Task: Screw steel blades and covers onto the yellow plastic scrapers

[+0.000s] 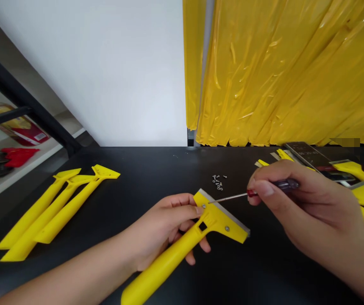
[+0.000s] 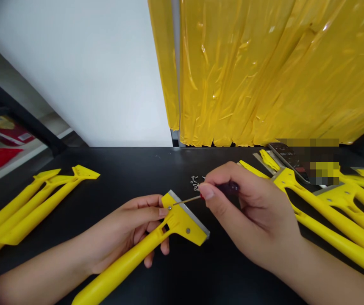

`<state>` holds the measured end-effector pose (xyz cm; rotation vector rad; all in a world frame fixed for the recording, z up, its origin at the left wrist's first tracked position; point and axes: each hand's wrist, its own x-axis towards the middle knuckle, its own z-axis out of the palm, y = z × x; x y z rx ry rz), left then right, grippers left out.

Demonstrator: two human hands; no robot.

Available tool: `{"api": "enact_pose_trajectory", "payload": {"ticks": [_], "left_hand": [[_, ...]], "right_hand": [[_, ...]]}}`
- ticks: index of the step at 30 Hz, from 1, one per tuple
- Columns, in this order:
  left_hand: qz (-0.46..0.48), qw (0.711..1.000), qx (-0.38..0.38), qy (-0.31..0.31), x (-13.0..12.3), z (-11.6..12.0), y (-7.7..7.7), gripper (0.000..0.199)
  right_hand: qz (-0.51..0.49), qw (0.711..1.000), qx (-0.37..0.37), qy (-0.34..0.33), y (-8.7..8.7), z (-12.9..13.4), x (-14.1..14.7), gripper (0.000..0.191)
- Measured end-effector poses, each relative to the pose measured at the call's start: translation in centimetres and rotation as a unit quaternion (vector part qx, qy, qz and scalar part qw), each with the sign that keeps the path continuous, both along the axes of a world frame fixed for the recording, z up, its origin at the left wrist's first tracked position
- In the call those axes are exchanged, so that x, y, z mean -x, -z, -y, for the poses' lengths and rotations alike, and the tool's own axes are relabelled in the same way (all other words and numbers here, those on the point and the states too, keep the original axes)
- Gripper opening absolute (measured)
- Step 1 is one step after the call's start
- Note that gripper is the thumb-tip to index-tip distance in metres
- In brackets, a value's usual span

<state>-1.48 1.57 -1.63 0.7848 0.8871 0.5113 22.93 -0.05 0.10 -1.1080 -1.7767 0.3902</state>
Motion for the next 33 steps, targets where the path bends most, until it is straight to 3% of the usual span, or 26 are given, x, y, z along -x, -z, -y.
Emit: {"api": "enact_pose_trajectory", "payload": {"ticks": [10,19,26,33], "left_hand": [[0.002,1.000,-0.003,-0.001,0.1,0.1,0.5,0.014],[-0.073,0.990,-0.109,-0.058,-0.1,-0.1,0.7,0.021],[-0.123,0.970,-0.188,-0.096,0.3,-0.2,0.7,0.026],[-0.155,0.956,-0.227,-0.105,0.5,-0.2,1.0,0.026]], "right_hand": [[0.062,0.997,-0.012,-0.036,-0.2,0.1,0.2,0.006],[0.223,0.968,-0.077,-0.084,-1.4,0.3,0.4,0.014],[0.295,0.948,-0.114,-0.035,-1.1,0.9,0.5,0.008],[0.328,0.937,-0.117,0.017,-1.1,1.4,1.1,0.018]]}}
